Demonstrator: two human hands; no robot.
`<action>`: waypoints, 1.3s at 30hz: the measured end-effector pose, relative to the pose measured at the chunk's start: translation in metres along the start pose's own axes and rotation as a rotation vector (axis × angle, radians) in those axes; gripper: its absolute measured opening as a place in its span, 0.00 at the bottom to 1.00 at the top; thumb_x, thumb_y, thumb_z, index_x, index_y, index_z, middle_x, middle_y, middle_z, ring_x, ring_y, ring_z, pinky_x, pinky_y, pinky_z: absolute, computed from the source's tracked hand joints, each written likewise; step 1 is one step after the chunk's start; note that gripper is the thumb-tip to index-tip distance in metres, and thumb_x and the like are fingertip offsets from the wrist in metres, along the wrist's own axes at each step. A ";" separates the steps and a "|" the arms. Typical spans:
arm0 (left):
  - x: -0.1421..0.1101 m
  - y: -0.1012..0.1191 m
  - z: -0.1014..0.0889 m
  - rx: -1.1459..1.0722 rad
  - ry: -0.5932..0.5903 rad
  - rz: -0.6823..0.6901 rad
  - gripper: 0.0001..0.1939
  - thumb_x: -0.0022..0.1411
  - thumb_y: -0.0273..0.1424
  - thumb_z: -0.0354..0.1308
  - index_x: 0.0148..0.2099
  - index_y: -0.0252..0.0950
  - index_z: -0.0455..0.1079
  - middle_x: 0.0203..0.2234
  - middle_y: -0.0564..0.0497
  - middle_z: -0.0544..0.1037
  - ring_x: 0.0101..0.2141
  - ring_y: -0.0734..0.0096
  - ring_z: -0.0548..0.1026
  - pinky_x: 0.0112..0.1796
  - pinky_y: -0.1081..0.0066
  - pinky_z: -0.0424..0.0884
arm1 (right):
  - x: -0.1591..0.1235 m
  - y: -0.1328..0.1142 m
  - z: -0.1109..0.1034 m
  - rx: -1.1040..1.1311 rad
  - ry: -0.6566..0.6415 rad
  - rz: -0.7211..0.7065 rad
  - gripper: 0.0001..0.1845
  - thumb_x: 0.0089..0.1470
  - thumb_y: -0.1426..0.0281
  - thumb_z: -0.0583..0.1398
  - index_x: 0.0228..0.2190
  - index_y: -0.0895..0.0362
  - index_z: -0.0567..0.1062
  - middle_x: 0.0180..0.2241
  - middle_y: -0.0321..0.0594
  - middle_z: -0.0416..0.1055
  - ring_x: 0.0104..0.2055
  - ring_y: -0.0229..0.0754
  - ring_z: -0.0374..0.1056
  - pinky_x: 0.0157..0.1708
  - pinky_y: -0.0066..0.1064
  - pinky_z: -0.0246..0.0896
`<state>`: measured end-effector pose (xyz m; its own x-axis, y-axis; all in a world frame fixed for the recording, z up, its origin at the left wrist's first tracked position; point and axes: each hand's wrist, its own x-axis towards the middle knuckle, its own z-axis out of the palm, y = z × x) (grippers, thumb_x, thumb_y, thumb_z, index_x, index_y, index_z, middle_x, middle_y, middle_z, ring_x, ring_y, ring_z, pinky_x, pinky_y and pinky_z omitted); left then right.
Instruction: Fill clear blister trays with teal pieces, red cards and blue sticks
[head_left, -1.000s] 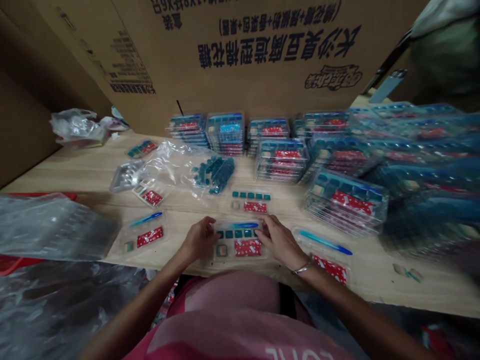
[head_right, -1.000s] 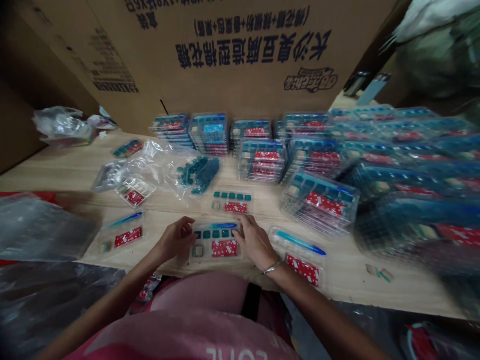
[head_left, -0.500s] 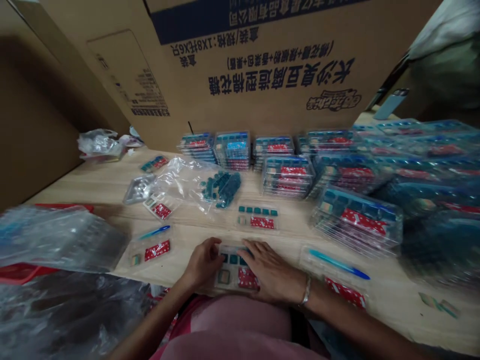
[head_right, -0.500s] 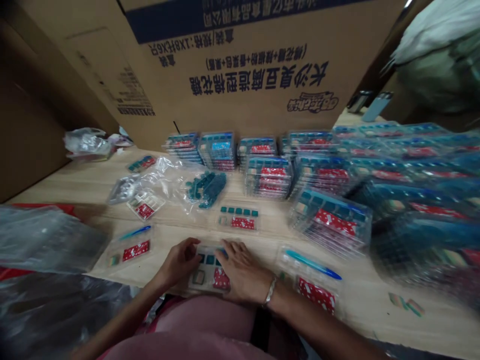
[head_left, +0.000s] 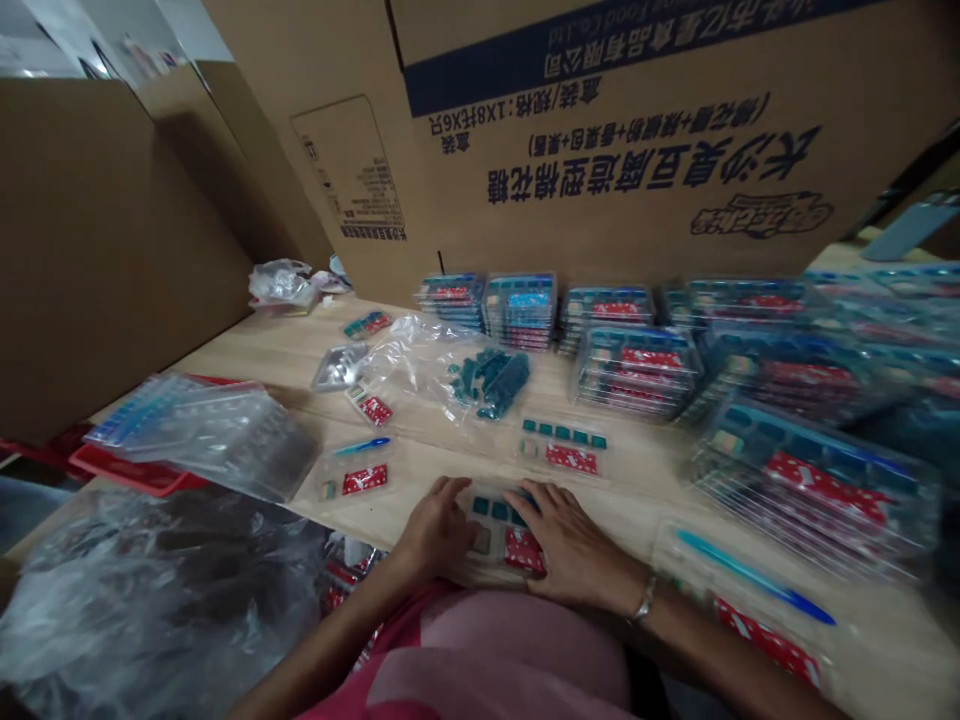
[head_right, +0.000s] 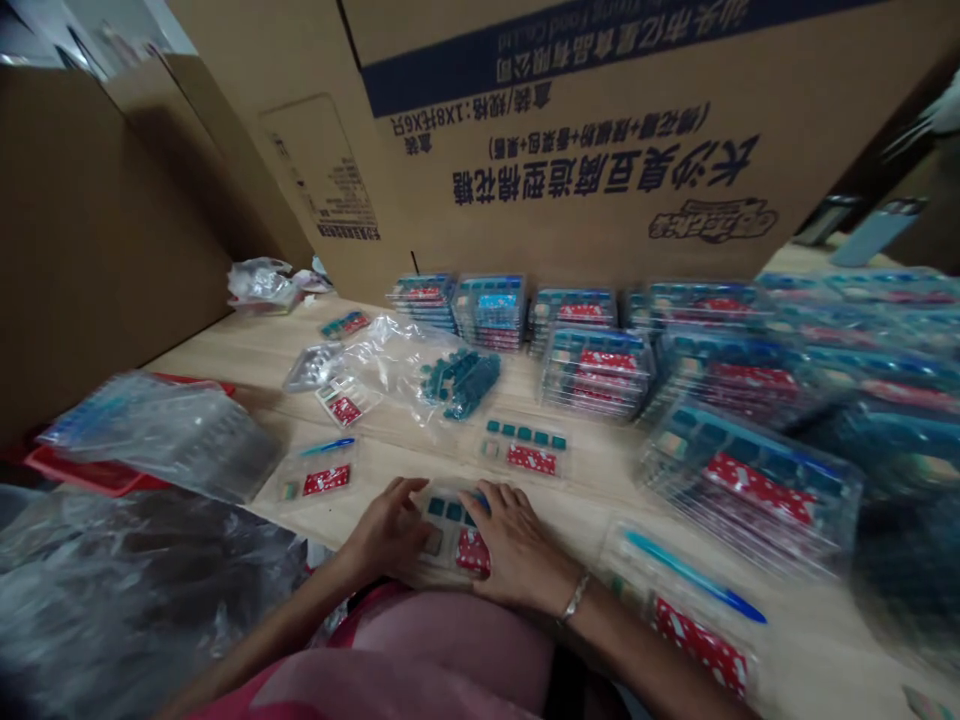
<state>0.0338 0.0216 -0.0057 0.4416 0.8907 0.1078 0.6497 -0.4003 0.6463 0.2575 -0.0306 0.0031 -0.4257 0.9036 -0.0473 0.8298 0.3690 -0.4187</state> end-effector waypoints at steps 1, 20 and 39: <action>-0.002 -0.006 -0.011 0.097 0.059 0.015 0.21 0.51 0.27 0.58 0.50 0.35 0.65 0.40 0.46 0.73 0.37 0.65 0.73 0.39 0.65 0.70 | 0.000 0.000 0.000 0.000 -0.003 0.004 0.49 0.33 0.64 0.66 0.58 0.58 0.59 0.58 0.55 0.53 0.58 0.59 0.50 0.56 0.50 0.47; 0.066 -0.014 -0.009 0.491 0.070 0.299 0.15 0.60 0.32 0.54 0.49 0.36 0.68 0.51 0.41 0.71 0.51 0.56 0.68 0.49 0.55 0.65 | 0.023 0.037 -0.052 -0.011 0.117 -0.030 0.24 0.55 0.63 0.57 0.52 0.59 0.68 0.57 0.51 0.60 0.60 0.52 0.54 0.58 0.48 0.50; 0.161 -0.135 -0.161 0.543 0.478 -0.695 0.15 0.59 0.35 0.51 0.44 0.36 0.72 0.47 0.40 0.73 0.50 0.54 0.68 0.47 0.60 0.62 | 0.033 0.058 -0.036 -0.100 0.175 -0.093 0.17 0.56 0.62 0.54 0.44 0.51 0.75 0.54 0.46 0.66 0.56 0.54 0.61 0.52 0.50 0.60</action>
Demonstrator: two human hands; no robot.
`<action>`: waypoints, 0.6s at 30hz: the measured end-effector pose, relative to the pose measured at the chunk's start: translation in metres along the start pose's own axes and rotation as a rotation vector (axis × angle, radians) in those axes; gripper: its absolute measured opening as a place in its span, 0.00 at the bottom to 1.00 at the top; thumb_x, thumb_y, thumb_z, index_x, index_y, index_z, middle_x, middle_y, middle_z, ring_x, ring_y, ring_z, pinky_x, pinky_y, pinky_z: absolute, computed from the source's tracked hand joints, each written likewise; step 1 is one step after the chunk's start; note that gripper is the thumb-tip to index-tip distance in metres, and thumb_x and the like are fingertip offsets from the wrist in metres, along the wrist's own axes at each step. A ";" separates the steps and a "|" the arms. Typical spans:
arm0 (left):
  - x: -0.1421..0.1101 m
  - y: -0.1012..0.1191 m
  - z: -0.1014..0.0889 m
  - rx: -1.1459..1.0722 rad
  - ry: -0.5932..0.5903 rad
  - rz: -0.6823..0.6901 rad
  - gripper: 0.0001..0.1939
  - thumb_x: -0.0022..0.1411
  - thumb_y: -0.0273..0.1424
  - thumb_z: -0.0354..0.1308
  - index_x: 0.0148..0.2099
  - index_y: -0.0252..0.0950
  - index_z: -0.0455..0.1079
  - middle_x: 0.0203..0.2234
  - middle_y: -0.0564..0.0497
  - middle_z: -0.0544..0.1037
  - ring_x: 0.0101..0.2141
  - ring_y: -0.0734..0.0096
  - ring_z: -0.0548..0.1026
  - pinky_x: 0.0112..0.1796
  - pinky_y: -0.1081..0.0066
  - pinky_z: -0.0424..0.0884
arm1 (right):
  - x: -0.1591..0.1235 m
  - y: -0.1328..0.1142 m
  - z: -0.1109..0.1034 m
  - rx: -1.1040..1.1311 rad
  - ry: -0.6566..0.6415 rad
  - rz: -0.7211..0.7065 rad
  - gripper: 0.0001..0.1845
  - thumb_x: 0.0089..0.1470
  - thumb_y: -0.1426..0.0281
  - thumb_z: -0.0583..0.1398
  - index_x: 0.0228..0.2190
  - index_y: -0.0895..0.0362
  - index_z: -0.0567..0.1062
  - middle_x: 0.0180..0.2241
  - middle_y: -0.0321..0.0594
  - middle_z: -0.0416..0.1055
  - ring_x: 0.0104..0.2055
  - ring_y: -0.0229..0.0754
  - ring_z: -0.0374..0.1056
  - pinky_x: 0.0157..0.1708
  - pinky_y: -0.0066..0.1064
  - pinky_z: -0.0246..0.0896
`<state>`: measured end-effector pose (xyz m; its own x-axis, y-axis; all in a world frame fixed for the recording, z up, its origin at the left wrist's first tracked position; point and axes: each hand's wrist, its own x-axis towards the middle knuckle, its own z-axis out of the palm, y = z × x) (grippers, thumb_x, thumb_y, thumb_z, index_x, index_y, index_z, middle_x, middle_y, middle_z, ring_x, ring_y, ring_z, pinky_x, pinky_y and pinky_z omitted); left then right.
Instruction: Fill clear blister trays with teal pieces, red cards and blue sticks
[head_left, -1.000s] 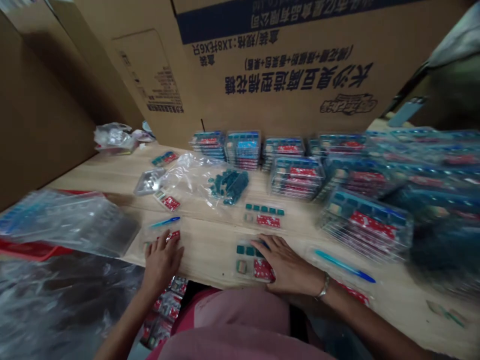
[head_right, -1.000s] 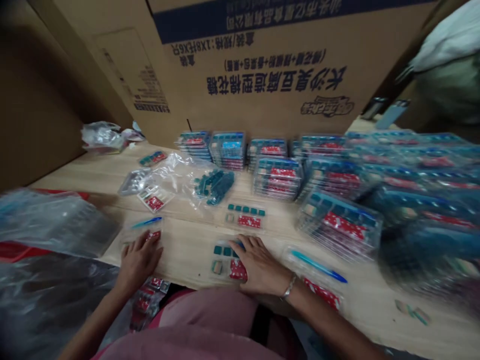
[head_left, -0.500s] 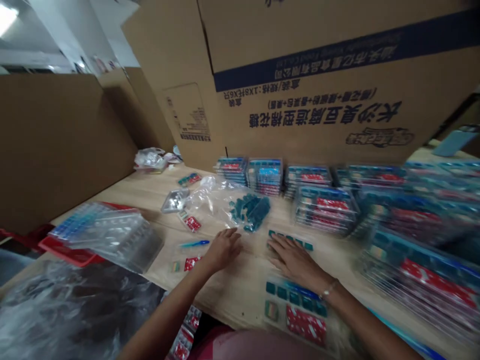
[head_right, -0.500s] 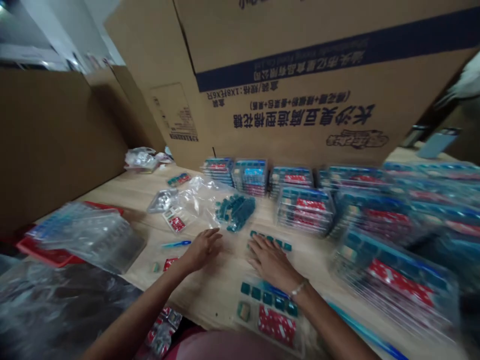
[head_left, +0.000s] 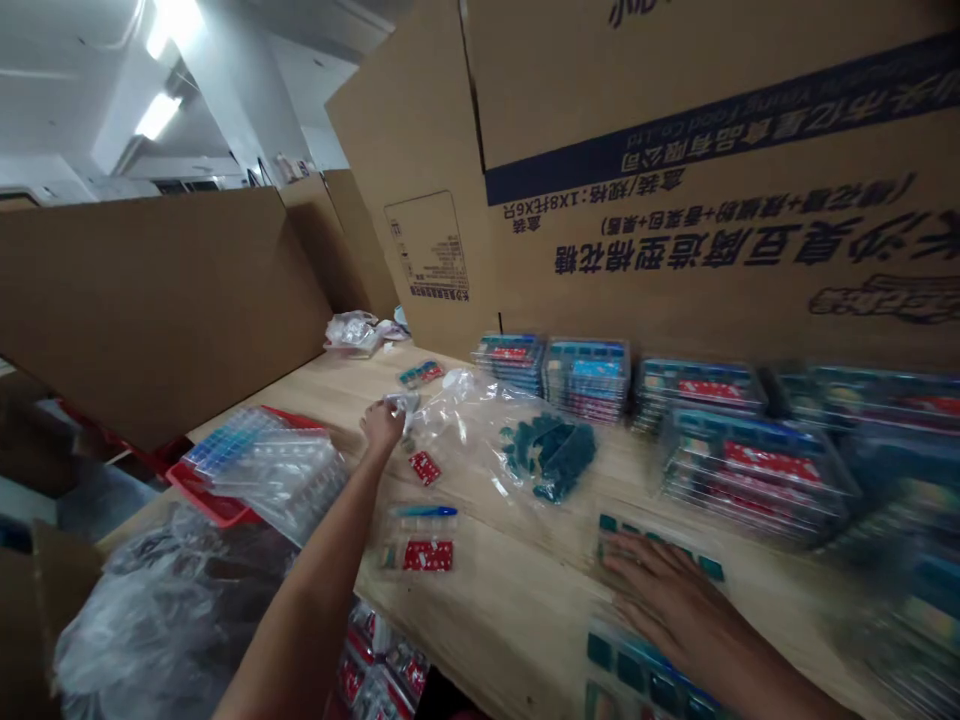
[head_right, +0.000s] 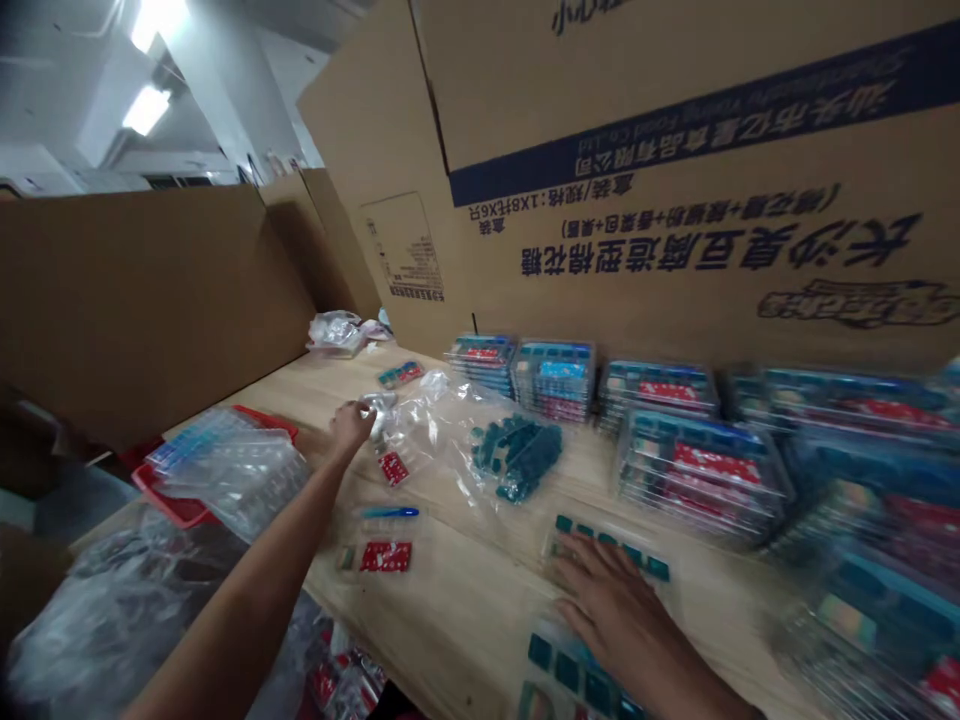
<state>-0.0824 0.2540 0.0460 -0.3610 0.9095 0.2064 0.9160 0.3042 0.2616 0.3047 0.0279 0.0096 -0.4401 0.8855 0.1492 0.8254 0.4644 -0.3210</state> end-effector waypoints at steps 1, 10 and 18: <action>0.010 0.004 0.003 -0.008 -0.003 -0.033 0.16 0.57 0.38 0.53 0.43 0.36 0.73 0.48 0.40 0.73 0.51 0.51 0.68 0.48 0.57 0.62 | -0.001 -0.003 -0.003 0.009 -0.029 0.014 0.17 0.56 0.62 0.54 0.45 0.50 0.74 0.54 0.45 0.66 0.56 0.53 0.61 0.53 0.51 0.59; 0.044 0.010 0.022 -0.041 -0.071 -0.207 0.24 0.50 0.50 0.56 0.38 0.35 0.72 0.49 0.34 0.70 0.52 0.38 0.63 0.47 0.47 0.61 | -0.026 0.009 -0.028 0.079 -0.057 0.204 0.15 0.58 0.65 0.53 0.45 0.51 0.74 0.51 0.44 0.68 0.56 0.49 0.61 0.54 0.48 0.56; 0.046 0.012 0.025 -0.046 -0.051 -0.225 0.23 0.52 0.50 0.54 0.37 0.36 0.72 0.49 0.36 0.69 0.52 0.40 0.63 0.47 0.47 0.60 | 0.071 0.014 -0.024 0.159 0.132 -0.030 0.12 0.57 0.76 0.52 0.36 0.56 0.75 0.45 0.45 0.71 0.48 0.44 0.66 0.48 0.38 0.58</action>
<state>-0.0833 0.3068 0.0355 -0.5445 0.8339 0.0902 0.8042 0.4884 0.3388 0.2937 0.0974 0.0381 -0.4047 0.8711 0.2783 0.7419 0.4906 -0.4570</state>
